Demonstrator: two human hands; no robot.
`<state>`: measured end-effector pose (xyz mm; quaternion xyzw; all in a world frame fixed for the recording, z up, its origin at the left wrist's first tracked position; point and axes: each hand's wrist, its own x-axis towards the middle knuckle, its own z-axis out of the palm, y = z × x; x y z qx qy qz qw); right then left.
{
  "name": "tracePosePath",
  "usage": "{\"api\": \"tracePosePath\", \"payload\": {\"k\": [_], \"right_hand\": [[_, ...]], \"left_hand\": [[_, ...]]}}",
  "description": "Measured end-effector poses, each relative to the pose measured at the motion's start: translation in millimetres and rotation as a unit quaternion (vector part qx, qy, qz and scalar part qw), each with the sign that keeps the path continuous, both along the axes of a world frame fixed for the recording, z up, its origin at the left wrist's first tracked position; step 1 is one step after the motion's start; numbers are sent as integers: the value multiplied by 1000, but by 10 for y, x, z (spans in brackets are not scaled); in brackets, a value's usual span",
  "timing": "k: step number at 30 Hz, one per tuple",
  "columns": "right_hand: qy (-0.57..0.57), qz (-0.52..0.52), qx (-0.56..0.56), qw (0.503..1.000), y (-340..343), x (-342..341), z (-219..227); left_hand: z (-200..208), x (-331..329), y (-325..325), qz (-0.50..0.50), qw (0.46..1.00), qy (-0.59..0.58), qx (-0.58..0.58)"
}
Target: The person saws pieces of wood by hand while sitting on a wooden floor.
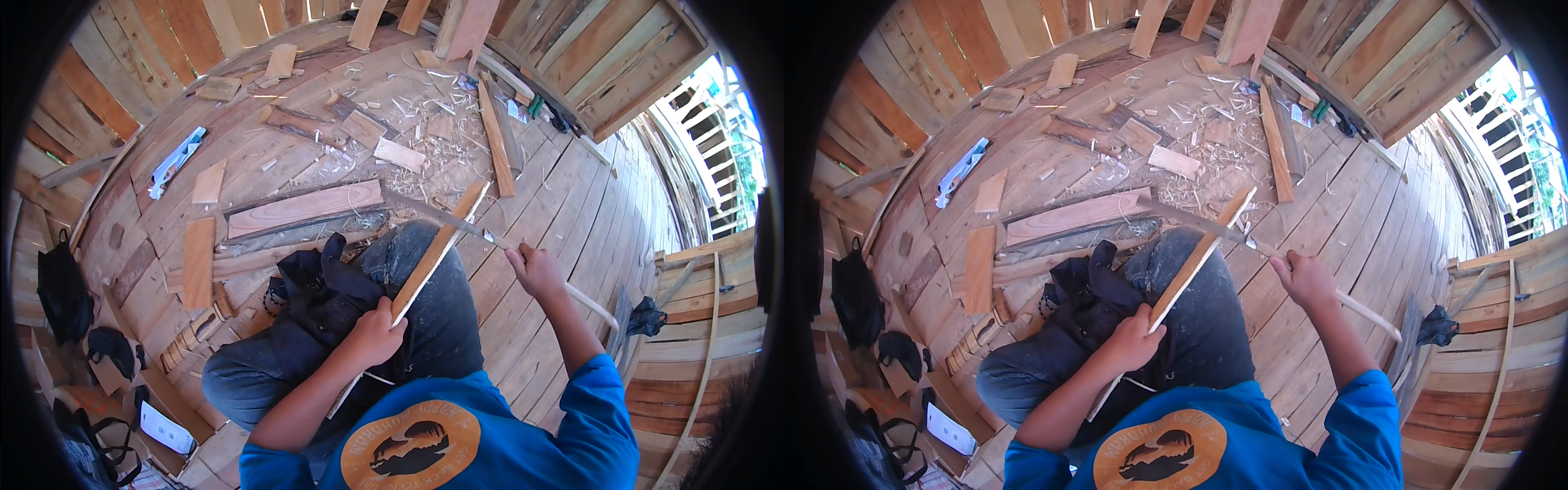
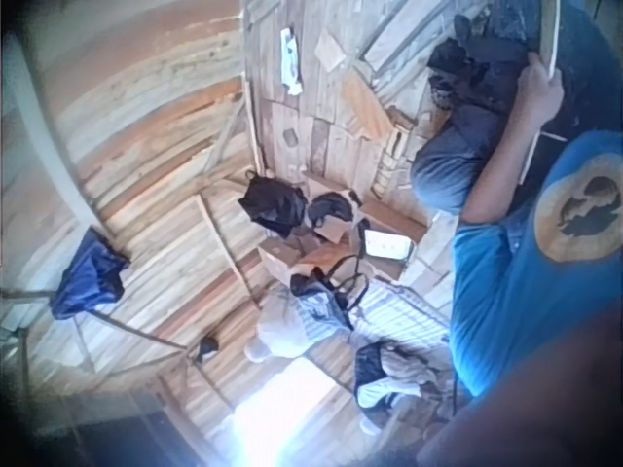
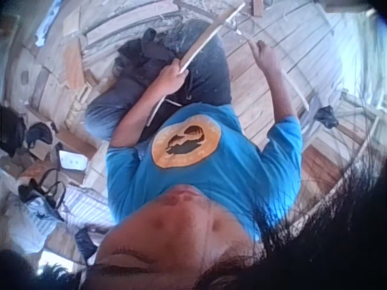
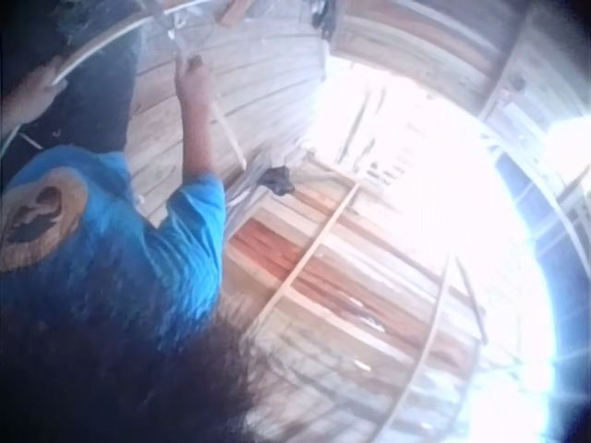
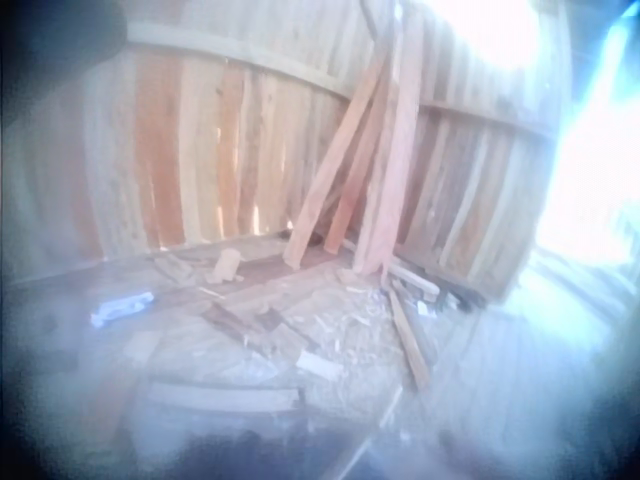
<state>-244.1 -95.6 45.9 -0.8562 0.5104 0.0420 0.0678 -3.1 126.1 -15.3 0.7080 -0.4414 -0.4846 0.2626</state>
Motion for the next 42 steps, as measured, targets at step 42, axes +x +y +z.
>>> {"api": "tracePosePath", "payload": {"k": [42], "right_hand": [[-56,187,-41,980,-57,471,-479]], "left_hand": [[-229,225,-76,87,857,482,161]]}}
